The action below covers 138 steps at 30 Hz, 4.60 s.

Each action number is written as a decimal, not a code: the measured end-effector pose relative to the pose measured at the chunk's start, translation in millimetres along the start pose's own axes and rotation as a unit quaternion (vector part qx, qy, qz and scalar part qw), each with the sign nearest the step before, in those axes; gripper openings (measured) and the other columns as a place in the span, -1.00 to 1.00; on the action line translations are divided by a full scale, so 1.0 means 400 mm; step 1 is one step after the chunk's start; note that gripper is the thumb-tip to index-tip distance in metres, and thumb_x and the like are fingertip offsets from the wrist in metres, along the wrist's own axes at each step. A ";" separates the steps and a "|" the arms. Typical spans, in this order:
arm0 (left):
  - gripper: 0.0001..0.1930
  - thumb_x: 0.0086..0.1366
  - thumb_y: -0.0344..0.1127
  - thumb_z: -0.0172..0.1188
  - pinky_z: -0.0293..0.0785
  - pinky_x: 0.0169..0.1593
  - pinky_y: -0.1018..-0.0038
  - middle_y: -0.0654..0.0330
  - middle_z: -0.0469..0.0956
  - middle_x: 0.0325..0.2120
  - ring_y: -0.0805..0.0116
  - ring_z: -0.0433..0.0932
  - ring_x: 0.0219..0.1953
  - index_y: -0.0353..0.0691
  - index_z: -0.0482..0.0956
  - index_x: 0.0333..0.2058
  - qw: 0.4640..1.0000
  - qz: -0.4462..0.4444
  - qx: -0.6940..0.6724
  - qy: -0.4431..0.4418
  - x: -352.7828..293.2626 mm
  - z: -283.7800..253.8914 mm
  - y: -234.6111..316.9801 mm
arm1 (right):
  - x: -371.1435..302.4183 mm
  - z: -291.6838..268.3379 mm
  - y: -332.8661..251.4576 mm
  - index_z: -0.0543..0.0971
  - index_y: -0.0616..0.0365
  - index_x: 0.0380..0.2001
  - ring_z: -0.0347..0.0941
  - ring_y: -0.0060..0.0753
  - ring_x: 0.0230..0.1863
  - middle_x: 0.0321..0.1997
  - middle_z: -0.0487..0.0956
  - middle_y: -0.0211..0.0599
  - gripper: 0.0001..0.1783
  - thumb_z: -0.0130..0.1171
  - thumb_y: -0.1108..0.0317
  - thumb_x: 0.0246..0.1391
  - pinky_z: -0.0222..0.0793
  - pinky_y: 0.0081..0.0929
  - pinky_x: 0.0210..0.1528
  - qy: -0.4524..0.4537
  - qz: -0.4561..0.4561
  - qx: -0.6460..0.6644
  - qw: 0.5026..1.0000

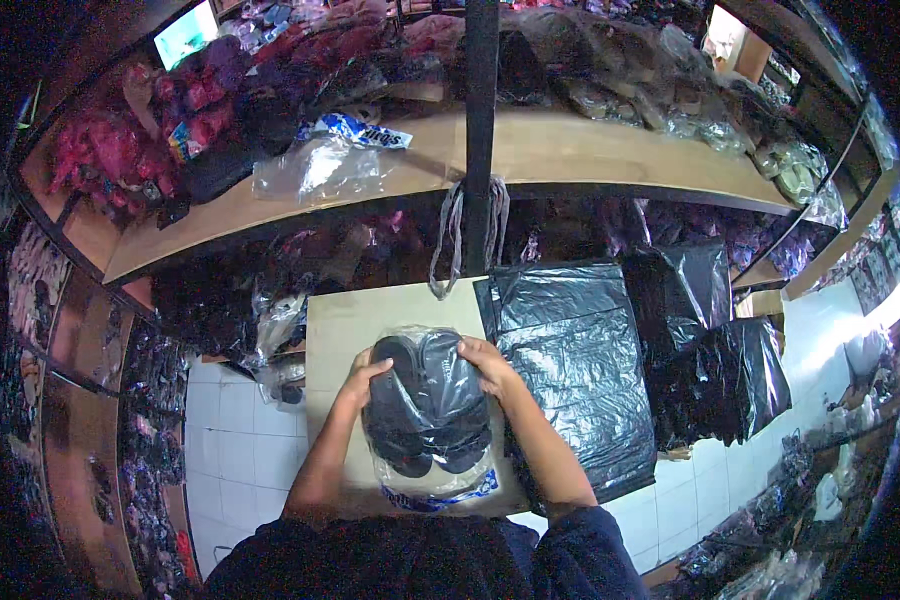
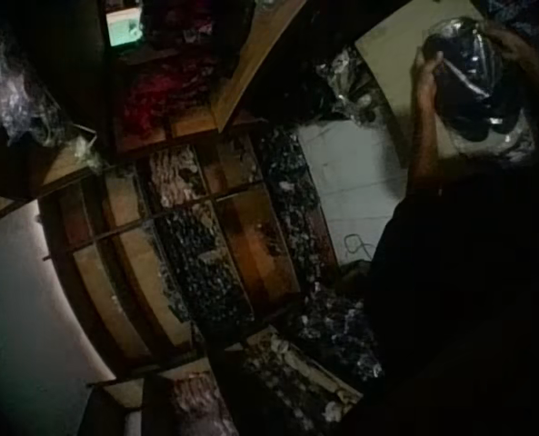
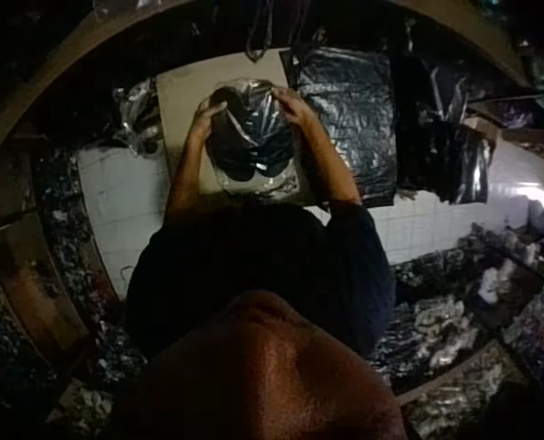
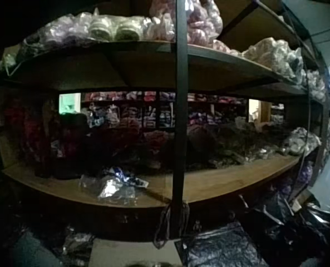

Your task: The person repeatedly picks up pairs of black slippers from a shelf, places them on a table, and wraps them in black plastic bags. The person folds the bags around the slippers and stacks the wrapped packages on the table.

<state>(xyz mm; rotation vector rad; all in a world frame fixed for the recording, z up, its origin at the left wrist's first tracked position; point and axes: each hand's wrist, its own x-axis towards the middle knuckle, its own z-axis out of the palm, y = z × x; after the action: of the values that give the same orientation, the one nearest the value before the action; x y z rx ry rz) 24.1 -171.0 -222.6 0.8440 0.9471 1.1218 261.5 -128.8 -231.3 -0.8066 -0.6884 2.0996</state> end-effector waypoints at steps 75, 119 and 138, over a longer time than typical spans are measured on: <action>-0.46 0.10 -0.30 -0.02 0.10 0.02 0.51 0.16 0.18 -0.01 0.36 0.18 -0.02 -0.07 0.09 0.10 0.992 -0.105 0.061 0.035 -0.347 0.849 -0.481 | -0.843 -0.591 -0.072 0.36 0.19 -0.13 0.29 -0.55 -0.21 -0.24 0.41 -0.35 -0.58 0.09 0.22 -0.06 0.20 -0.62 -0.15 0.149 -0.014 -0.258 0.954; -0.73 0.07 -0.19 0.06 0.32 -0.37 0.60 0.28 0.46 -0.47 0.51 0.42 -0.46 -0.23 0.45 -0.30 0.945 -0.301 0.045 0.120 -0.420 0.807 -0.543 | -0.915 -0.557 0.006 0.40 0.30 -0.26 0.37 -0.50 -0.34 -0.38 0.47 -0.29 -0.45 0.21 0.06 -0.21 0.25 -0.59 -0.28 0.221 0.086 -0.240 0.941; -0.73 0.06 -0.10 0.05 0.34 -0.38 0.59 0.28 0.47 -0.49 0.47 0.44 -0.45 -0.16 0.47 -0.38 0.949 -0.309 -0.060 0.014 -0.416 0.839 -0.587 | -0.945 -0.608 0.015 0.26 0.23 -0.06 0.39 -0.41 -0.31 -0.21 0.41 -0.12 -0.28 0.29 0.13 -0.29 0.30 -0.54 -0.26 0.288 0.025 -0.167 0.943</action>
<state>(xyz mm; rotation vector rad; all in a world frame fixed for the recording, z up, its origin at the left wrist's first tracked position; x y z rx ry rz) 389.8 -412.5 -281.4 0.3821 1.0576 0.6357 626.5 -387.2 -275.7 -1.5589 -0.7022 1.6691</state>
